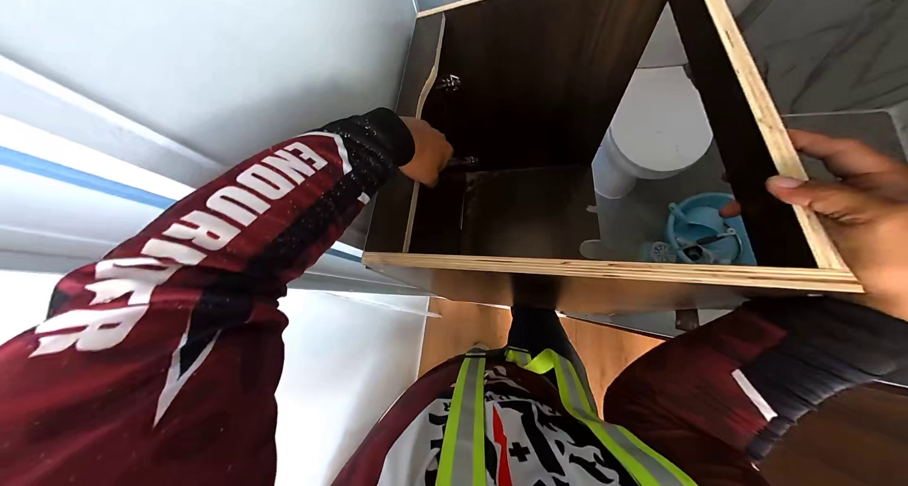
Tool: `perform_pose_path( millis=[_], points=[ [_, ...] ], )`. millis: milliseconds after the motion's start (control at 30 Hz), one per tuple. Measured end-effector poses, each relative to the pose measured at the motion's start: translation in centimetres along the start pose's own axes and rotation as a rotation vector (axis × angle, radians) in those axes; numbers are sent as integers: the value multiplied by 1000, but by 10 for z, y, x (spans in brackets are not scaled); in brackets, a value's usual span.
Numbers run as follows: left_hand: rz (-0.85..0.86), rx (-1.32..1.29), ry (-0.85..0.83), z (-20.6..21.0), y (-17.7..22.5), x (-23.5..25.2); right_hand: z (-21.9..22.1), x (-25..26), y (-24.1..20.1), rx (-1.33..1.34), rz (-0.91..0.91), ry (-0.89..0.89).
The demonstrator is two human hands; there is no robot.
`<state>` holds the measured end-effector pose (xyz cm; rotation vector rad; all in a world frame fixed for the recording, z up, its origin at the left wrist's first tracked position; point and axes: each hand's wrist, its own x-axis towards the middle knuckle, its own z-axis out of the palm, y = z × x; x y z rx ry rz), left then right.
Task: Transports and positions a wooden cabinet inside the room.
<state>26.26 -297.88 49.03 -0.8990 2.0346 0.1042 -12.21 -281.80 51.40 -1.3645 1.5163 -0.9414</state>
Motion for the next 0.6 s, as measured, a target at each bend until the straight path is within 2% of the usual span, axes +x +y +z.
perform_pose_path(
  millis=[33,67,100,233,367,433,533,600],
  points=[
    [1,14,6,1,-1,-1,-25,14,56,123,-204,-79],
    [3,23,12,2,-2,-2,-32,20,83,191,-222,-35],
    [7,30,19,3,0,-2,-33,17,91,216,-182,19],
    [40,31,52,6,2,-3,-25,3,86,247,-121,129],
    [26,-13,83,6,-4,-3,-25,8,87,278,-160,122],
    [-10,-73,48,-1,-6,-2,-26,9,86,281,-172,110],
    [-222,-113,-88,-12,2,9,-24,6,85,275,-183,93],
    [-496,-74,-178,-12,7,35,-22,3,82,262,-174,108]
  ],
)
